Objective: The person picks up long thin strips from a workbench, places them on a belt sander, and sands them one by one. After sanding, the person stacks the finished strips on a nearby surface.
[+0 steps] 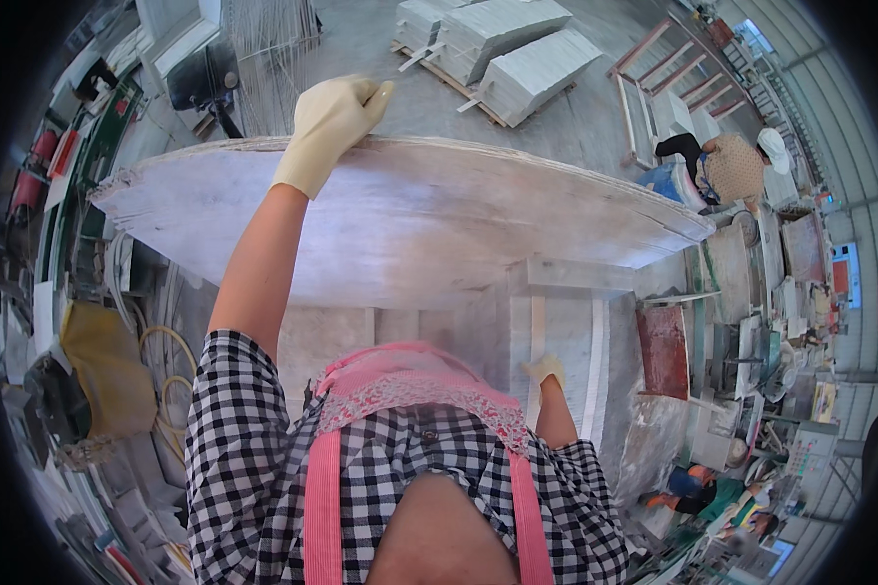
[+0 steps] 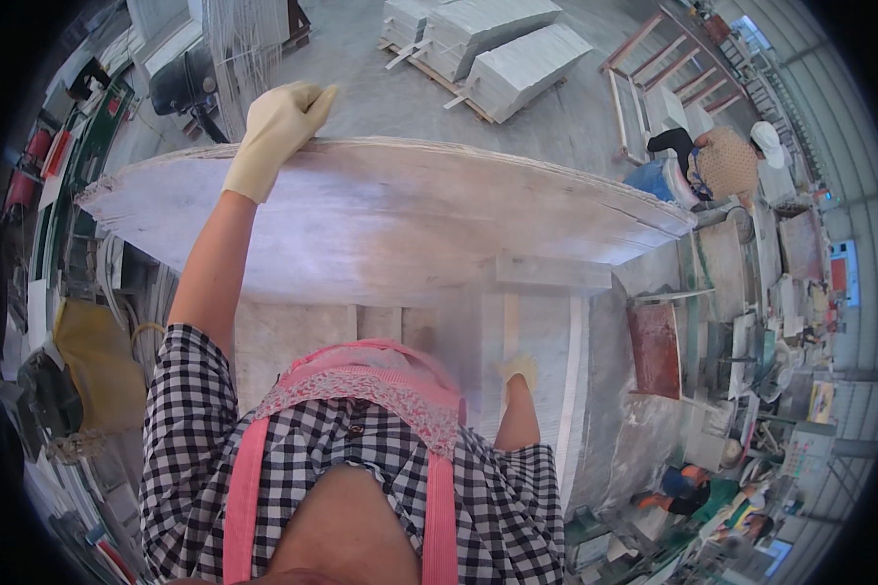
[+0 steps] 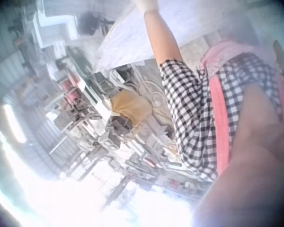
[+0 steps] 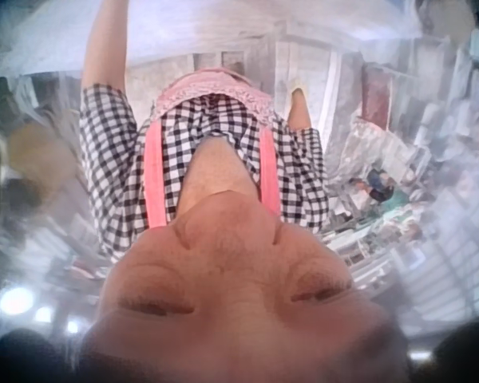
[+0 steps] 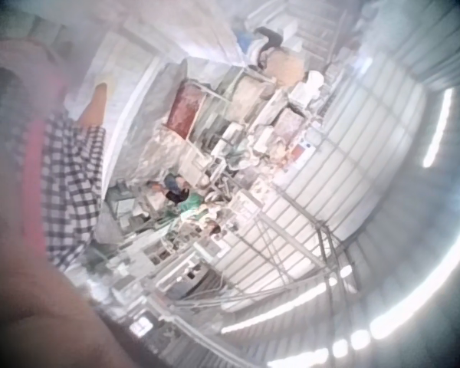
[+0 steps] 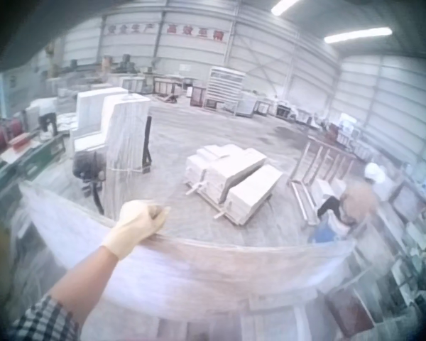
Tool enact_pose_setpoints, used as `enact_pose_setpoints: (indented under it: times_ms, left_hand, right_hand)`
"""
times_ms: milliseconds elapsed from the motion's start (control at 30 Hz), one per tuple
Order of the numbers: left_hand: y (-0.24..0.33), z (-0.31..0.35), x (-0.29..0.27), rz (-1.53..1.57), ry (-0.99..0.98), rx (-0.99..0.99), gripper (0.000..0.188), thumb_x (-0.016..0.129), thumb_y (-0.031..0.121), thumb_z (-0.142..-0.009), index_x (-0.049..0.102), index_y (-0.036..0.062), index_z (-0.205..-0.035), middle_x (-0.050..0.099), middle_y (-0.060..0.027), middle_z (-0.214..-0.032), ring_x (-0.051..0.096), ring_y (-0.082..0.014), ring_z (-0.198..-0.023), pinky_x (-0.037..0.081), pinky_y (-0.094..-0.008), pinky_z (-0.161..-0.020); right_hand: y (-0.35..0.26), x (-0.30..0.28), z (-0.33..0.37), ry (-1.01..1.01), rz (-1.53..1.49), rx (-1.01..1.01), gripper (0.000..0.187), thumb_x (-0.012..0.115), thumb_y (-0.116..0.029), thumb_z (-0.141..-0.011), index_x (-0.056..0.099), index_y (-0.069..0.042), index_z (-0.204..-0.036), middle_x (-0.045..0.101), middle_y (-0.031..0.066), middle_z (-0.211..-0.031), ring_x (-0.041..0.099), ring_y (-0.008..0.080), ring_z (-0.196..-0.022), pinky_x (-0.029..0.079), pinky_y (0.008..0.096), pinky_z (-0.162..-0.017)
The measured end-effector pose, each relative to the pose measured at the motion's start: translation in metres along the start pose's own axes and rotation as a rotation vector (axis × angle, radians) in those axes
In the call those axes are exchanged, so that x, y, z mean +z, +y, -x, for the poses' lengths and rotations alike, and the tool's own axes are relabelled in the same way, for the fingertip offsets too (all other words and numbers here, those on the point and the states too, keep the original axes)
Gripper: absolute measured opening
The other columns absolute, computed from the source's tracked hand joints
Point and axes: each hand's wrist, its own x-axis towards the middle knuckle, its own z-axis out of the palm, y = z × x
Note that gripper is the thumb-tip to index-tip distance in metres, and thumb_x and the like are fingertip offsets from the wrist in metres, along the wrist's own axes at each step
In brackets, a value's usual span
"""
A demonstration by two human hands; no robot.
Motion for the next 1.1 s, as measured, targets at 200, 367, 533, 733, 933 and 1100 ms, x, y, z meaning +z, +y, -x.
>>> enact_pose_setpoints:
  times_ms: [200,367,533,733,933,1100]
  left_hand:
    - [-0.0036,-0.0019,-0.0014,-0.082,-0.083,-0.061,0.045,0.056,0.043,-0.095,0.070,0.0070,-0.072,0.068,-0.0129,-0.078,0.064,-0.0355,-0.075,0.049,-0.0450,-0.066]
    - [-0.0034,-0.0017,-0.0015,-0.060,-0.046,-0.035,0.044,0.057,0.042,-0.094,0.069,0.0067,-0.071,0.067,-0.0138,-0.074,0.064,-0.0359,-0.074,0.049,-0.0444,-0.066]
    - [-0.0042,-0.0007,0.0002,-0.051,-0.031,-0.038,0.043,0.061,0.041,-0.094,0.067,0.0050,-0.071,0.065,-0.0153,-0.072,0.063,-0.0361,-0.071,0.048,-0.0424,-0.064]
    - [-0.0030,0.0003,0.0000,-0.053,-0.036,-0.053,0.042,0.061,0.040,-0.094,0.067,0.0050,-0.071,0.064,-0.0147,-0.072,0.063,-0.0356,-0.070,0.048,-0.0423,-0.064]
    - [0.0001,0.0019,-0.0010,-0.009,-0.009,-0.028,0.040,0.062,0.036,-0.094,0.066,0.0040,-0.071,0.063,-0.0150,-0.073,0.062,-0.0357,-0.071,0.048,-0.0420,-0.064]
    - [0.0017,0.0028,-0.0001,-0.003,0.010,-0.011,0.039,0.062,0.034,-0.094,0.065,0.0040,-0.070,0.063,-0.0143,-0.073,0.061,-0.0358,-0.071,0.047,-0.0417,-0.064]
  right_hand:
    - [-0.0076,-0.0033,0.0098,0.057,-0.048,0.045,0.086,0.084,-0.050,-0.067,0.053,-0.003,-0.132,0.055,0.0185,-0.138,0.052,0.0332,-0.131,0.048,0.0442,-0.104]
    - [-0.0075,-0.0017,0.0095,0.058,-0.057,0.055,0.089,0.083,-0.051,-0.068,0.050,-0.002,-0.134,0.052,0.0198,-0.140,0.050,0.0336,-0.132,0.047,0.0436,-0.106]
    - [-0.0075,0.0052,0.0073,0.103,-0.009,0.024,0.087,0.083,-0.052,-0.068,0.049,-0.004,-0.133,0.053,0.0191,-0.138,0.049,0.0331,-0.132,0.045,0.0421,-0.107]
    - [-0.0054,0.0037,0.0094,0.113,-0.016,0.020,0.088,0.082,-0.053,-0.068,0.048,-0.004,-0.134,0.054,0.0187,-0.137,0.051,0.0327,-0.131,0.046,0.0421,-0.105]
    - [-0.0019,0.0049,0.0091,0.108,-0.009,-0.015,0.089,0.081,-0.056,-0.067,0.051,-0.001,-0.130,0.057,0.0199,-0.133,0.052,0.0332,-0.129,0.047,0.0421,-0.104]
    - [-0.0003,0.0054,0.0050,0.082,0.000,-0.016,0.091,0.081,-0.057,-0.067,0.051,0.000,-0.132,0.056,0.0210,-0.133,0.053,0.0341,-0.128,0.047,0.0422,-0.104]
